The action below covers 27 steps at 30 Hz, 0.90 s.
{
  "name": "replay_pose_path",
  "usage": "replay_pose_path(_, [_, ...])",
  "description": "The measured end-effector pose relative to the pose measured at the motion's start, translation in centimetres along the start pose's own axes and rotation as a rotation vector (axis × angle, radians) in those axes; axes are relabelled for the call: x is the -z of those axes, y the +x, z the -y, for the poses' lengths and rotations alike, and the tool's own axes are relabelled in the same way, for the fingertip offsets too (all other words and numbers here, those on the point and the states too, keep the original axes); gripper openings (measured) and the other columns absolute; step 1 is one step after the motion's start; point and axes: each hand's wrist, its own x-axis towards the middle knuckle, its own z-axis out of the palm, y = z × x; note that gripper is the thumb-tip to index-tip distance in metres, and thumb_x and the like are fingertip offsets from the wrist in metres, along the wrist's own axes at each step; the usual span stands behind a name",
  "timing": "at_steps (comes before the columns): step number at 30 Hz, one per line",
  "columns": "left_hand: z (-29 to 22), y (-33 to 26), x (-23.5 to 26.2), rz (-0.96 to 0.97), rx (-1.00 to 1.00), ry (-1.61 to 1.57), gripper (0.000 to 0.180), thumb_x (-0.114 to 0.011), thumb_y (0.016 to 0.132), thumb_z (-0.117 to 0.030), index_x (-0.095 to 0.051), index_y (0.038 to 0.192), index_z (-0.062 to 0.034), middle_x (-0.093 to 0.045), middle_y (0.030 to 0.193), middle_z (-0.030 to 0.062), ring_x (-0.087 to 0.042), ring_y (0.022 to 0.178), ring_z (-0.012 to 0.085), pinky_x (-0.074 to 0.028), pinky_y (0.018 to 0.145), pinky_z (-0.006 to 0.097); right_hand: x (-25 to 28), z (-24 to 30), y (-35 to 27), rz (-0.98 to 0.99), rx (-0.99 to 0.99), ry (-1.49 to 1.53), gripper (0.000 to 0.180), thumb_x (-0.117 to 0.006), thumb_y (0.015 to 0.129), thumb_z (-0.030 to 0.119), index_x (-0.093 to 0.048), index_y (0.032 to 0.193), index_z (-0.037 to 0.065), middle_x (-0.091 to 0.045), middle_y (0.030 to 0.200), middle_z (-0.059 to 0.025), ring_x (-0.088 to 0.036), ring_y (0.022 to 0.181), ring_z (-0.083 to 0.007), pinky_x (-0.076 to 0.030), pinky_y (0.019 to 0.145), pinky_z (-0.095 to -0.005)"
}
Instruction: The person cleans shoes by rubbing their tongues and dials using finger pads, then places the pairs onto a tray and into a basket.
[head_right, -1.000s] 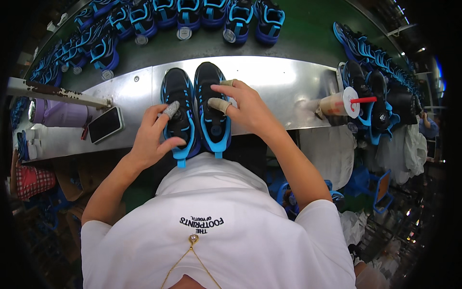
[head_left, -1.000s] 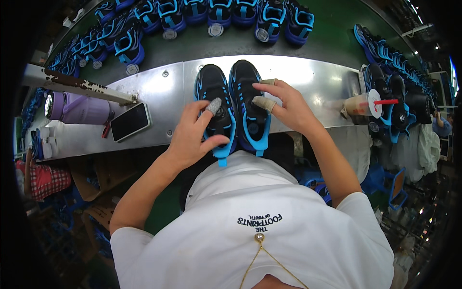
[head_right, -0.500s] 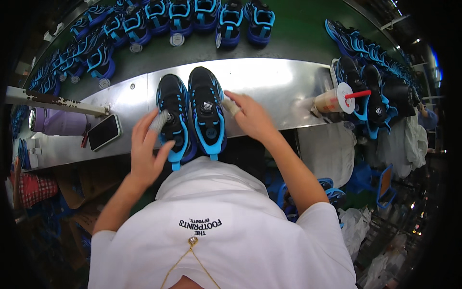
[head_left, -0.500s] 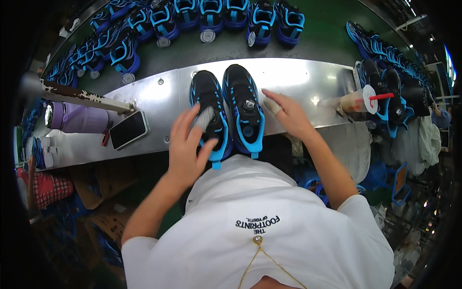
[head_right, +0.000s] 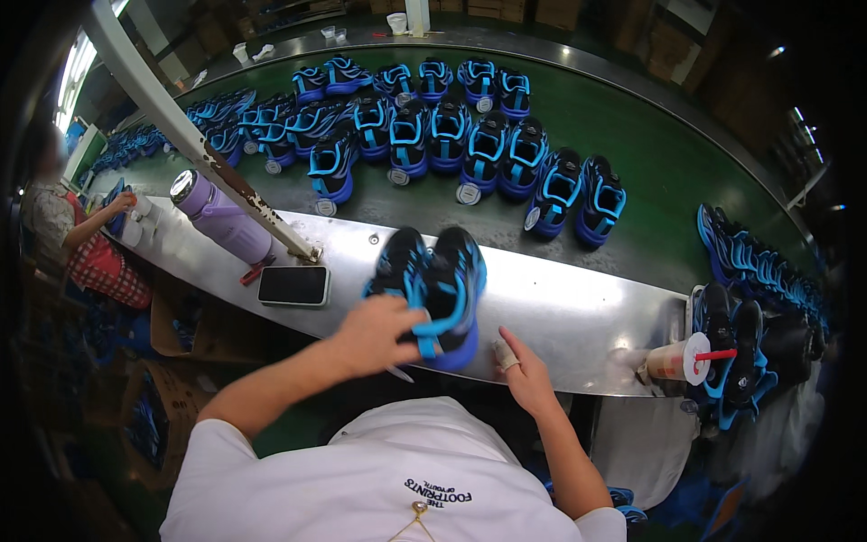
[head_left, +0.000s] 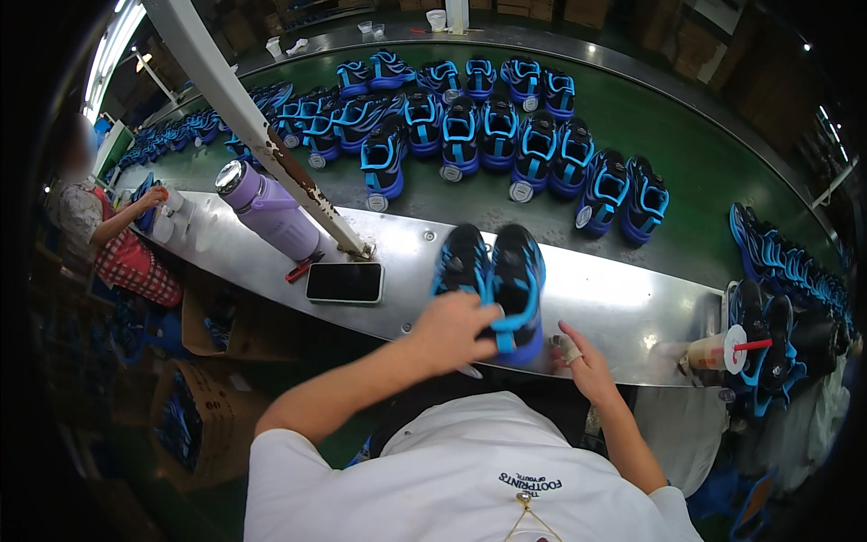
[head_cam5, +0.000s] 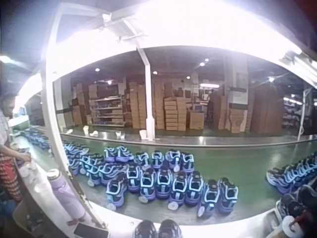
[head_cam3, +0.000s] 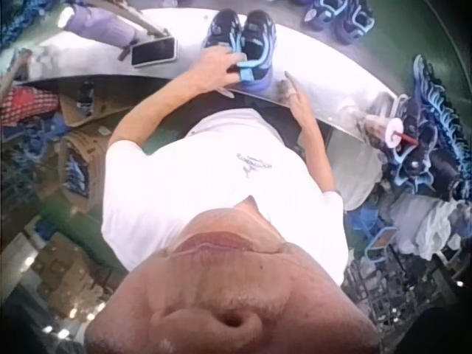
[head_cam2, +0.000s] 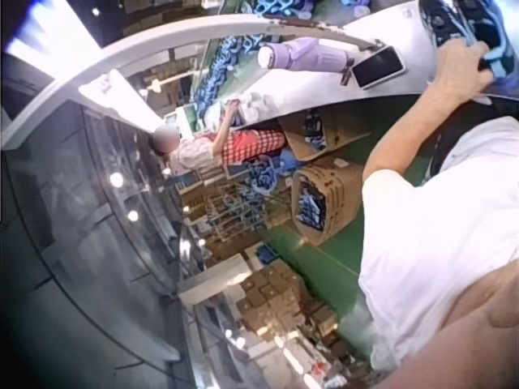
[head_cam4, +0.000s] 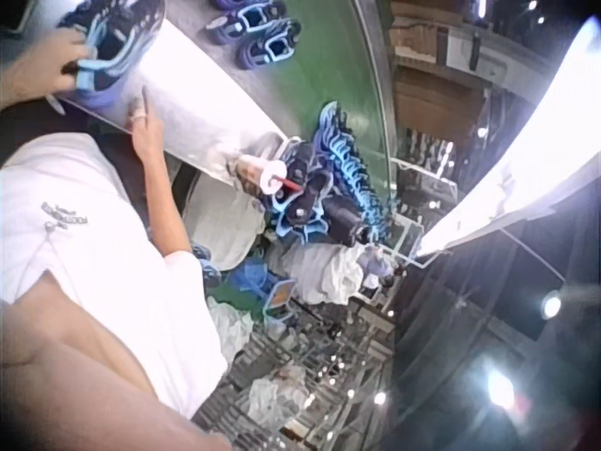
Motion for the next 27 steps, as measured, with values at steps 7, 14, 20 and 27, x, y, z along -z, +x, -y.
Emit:
replay_pose_path(7, [14.2,8.2,3.2,0.054,0.186,0.271,0.040,-0.074,0.070,-0.046,-0.067,0.095,-0.0155,-0.062,0.080,0.0134,-0.061,0.084,0.0336,-0.048,0.070,0.043,-0.3,1.6,1.9,0.034,0.132,-0.249,0.035,-0.049,0.098,0.021,-0.054,0.130,0.008,-0.064,0.105,-0.0076,-0.059,0.086,-0.0124,-0.047,0.079,-0.0259])
replay_pose_path(14, [14.3,8.0,6.0,0.419,0.323,0.363,0.046,-0.072,0.073,-0.038,-0.064,0.113,-0.0177,-0.063,0.101,0.0164,-0.059,0.097,0.0362,-0.047,0.081,0.043,1.9,1.1,-1.8,0.027,0.011,-0.165,0.035,-0.052,0.093,0.019,-0.056,0.126,0.008,-0.062,0.118,-0.0161,-0.059,0.107,-0.0277,-0.044,0.093,-0.0324])
replay_pose_path(20, [11.2,7.3,6.0,-0.048,0.028,0.327,0.041,-0.048,0.074,0.008,-0.065,0.109,-0.0064,-0.061,0.094,0.0211,-0.057,0.088,0.0388,-0.045,0.080,0.042,4.6,2.5,-4.8,-0.012,0.140,-0.418,0.036,-0.053,0.091,0.024,-0.059,0.119,0.004,-0.063,0.110,-0.0167,-0.059,0.101,-0.0326,-0.046,0.089,-0.0392])
replay_pose_path(27, [-11.8,11.3,5.4,-0.281,-0.655,-0.686,0.047,-0.052,0.094,-0.033,-0.051,0.127,0.0007,-0.063,0.117,0.0163,-0.064,0.086,0.0141,-0.049,0.066,0.024,12.0,3.3,-9.7,-0.612,0.338,-0.214,0.024,-0.055,0.090,0.009,-0.065,0.110,0.000,-0.067,0.100,-0.0116,-0.063,0.080,-0.0160,-0.051,0.073,-0.0278])
